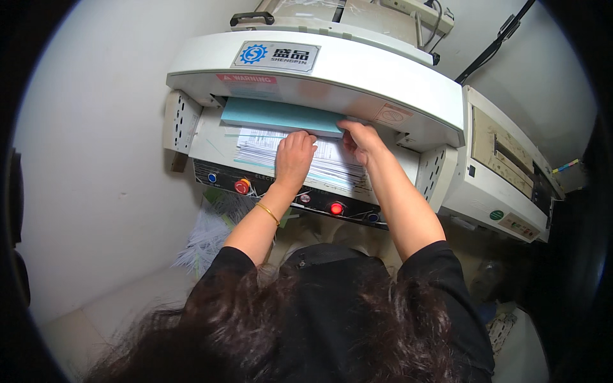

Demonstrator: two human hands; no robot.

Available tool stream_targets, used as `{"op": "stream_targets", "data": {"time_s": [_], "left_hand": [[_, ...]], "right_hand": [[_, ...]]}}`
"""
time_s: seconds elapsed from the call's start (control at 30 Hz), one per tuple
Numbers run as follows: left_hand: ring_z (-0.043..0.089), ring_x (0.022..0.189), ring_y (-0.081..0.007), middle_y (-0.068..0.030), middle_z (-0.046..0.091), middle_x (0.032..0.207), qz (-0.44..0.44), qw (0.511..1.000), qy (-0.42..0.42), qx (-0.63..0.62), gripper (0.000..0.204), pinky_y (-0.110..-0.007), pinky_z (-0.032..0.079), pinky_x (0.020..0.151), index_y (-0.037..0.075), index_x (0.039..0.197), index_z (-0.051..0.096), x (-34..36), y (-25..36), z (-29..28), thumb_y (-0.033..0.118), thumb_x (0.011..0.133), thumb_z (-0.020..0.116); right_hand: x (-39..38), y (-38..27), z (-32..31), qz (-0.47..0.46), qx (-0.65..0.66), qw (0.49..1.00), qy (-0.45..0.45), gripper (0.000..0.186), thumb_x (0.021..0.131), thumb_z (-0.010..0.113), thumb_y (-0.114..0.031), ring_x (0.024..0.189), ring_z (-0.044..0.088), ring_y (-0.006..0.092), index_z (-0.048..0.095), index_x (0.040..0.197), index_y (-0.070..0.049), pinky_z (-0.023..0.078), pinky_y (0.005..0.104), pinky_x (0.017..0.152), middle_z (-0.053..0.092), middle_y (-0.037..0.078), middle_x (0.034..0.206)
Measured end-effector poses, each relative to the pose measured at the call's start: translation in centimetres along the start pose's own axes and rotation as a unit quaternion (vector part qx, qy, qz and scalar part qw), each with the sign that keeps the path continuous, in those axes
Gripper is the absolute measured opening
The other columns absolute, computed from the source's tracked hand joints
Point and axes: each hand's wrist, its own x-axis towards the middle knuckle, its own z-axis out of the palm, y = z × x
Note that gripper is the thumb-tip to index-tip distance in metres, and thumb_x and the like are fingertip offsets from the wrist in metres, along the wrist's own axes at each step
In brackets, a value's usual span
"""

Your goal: The person operates an electric paper cutter to trim stacks of light blue paper. They load the paper, press the cut button, and remove the trimmed sheets, repeating the process multiple times.

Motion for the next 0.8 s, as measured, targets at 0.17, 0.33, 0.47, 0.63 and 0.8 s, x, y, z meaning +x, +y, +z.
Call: {"op": "stream_targets", "data": {"time_s": [0.17,0.33,0.47,0.63,0.8], "left_hand": [[0.051,0.089,-0.0208,-0.0005,0.054,0.092,-0.072,0.997,0.026,-0.011,0.038,-0.036,0.039,0.077,0.012,0.098,0.062,-0.3,0.6,0.0,0.026,0.066,0.077],[0.05,0.088,-0.0194,0.0017,0.053,0.089,-0.102,0.993,0.062,-0.023,0.031,-0.037,0.038,0.078,0.017,0.091,0.066,-0.6,1.9,0.2,0.028,0.065,0.079],[0.05,0.088,-0.0191,0.0029,0.053,0.087,-0.119,0.989,0.083,-0.034,0.02,-0.037,0.037,0.079,0.018,0.08,0.069,-0.4,2.6,0.2,0.027,0.065,0.078],[0.052,0.094,-0.0201,0.0033,0.056,0.088,-0.092,0.991,0.076,-0.06,0.013,-0.039,0.04,0.085,0.015,0.076,0.068,-0.6,2.7,-0.3,0.023,0.07,0.075],[0.055,0.11,-0.0221,-0.0007,0.065,0.105,-0.043,0.992,0.045,-0.108,0.008,-0.043,0.039,0.099,0.01,0.081,0.066,-2.1,1.8,-0.7,0.017,0.077,0.069]], "right_hand": [[-1.1,-0.2,0.9,-0.003,0.005,1.0,-0.001,0.019,0.08,0.071,-0.024,0.07,0.05,0.0145,0.059,0.084,-0.009,0.042,0.0288,0.064,0.054,0.001,0.075],[-1.9,-0.2,0.9,0.002,-0.023,0.997,-0.071,0.031,0.086,0.064,-0.032,0.077,0.055,0.015,0.059,0.102,-0.006,0.045,0.029,0.07,0.061,0.005,0.087],[-1.8,-0.3,0.6,0.0,-0.06,0.993,-0.105,0.034,0.09,0.059,-0.035,0.076,0.057,0.0147,0.057,0.105,-0.004,0.046,0.0287,0.073,0.065,0.009,0.087],[-0.3,-0.2,-0.4,0.002,-0.108,0.985,-0.133,0.032,0.093,0.056,-0.035,0.071,0.057,0.0141,0.057,0.098,-0.003,0.048,0.0288,0.069,0.066,0.009,0.081],[0.1,0.1,-0.9,-0.018,-0.141,0.982,-0.122,0.031,0.095,0.053,-0.034,0.069,0.057,0.0138,0.057,0.092,-0.004,0.048,0.028,0.062,0.065,0.009,0.08]]}}
